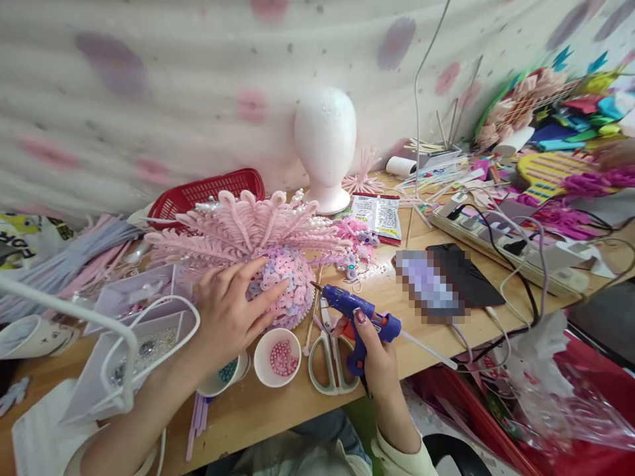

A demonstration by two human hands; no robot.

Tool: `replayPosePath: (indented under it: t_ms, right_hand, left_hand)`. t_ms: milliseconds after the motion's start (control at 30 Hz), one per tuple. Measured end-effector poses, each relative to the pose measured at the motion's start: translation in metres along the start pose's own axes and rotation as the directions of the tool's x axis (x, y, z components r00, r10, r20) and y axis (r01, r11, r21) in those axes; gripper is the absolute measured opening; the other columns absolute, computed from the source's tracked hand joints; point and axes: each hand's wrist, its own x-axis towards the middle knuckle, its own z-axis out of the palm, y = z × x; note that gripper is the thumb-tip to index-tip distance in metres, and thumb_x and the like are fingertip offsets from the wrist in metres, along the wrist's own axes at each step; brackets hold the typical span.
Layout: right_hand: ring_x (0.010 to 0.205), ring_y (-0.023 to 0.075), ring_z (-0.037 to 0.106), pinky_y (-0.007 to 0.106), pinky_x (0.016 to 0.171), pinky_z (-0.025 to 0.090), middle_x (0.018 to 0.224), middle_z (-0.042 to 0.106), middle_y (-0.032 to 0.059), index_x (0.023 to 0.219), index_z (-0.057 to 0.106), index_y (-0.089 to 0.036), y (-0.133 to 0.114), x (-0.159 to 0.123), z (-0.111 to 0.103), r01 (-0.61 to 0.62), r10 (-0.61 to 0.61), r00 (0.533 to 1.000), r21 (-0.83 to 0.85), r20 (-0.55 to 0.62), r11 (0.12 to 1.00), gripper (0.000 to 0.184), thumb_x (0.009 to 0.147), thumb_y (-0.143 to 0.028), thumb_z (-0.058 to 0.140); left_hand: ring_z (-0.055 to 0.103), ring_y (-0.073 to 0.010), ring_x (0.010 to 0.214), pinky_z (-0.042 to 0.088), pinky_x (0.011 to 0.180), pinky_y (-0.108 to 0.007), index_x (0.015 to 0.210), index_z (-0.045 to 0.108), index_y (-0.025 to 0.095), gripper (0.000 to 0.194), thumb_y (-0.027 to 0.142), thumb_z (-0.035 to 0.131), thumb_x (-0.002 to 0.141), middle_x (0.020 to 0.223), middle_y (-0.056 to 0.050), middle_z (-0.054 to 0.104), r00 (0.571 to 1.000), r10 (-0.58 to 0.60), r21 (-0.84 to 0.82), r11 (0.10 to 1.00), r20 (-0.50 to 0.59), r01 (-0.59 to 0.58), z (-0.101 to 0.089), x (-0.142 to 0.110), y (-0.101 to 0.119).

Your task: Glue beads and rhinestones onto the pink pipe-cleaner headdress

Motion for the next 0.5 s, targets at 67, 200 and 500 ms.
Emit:
replayPosePath:
  t_ms: [67,200,500]
  right_hand:
    - [0.065,0.0217,0.065,0.034,0.068,0.053,0.068,0.072,0.006,0.065,0.073,-0.022,-0.003,-0.001,0.005,0.016,-0.016,1.0,-0.034,0.0,0.999,0.06,0.079,-0.079,0.069]
    - [0.063,0.0198,0.061,0.032,0.064,0.05,0.066,0.069,0.0036,0.063,0.069,-0.022,-0.005,-0.002,0.014,0.044,-0.042,0.999,-0.131,0.017,0.99,0.054,0.082,-0.073,0.071]
    - [0.057,0.0162,0.048,0.029,0.054,0.041,0.059,0.056,0.0008,0.062,0.06,-0.022,-0.004,0.0,0.017,0.075,-0.068,0.997,-0.176,0.048,0.981,0.052,0.087,-0.066,0.069]
  left_hand:
    - [0.057,-0.0363,0.121,0.036,0.103,-0.056,0.12,0.077,0.032,0.029,0.025,0.056,0.1,0.139,-0.016,0.062,1.0,-0.024,0.023,0.999,0.005,0.024,0.005,-0.001,-0.001]
    - [0.057,-0.0361,0.122,0.037,0.102,-0.056,0.123,0.076,0.035,0.033,0.026,0.052,0.102,0.14,-0.015,0.062,0.999,-0.043,-0.019,0.999,0.012,0.044,0.004,-0.006,-0.006]
    - [0.063,-0.0345,0.112,0.042,0.097,-0.052,0.122,0.063,0.026,0.029,0.014,0.058,0.097,0.121,-0.013,0.069,0.987,-0.14,-0.07,0.988,-0.075,0.135,-0.03,-0.028,-0.029]
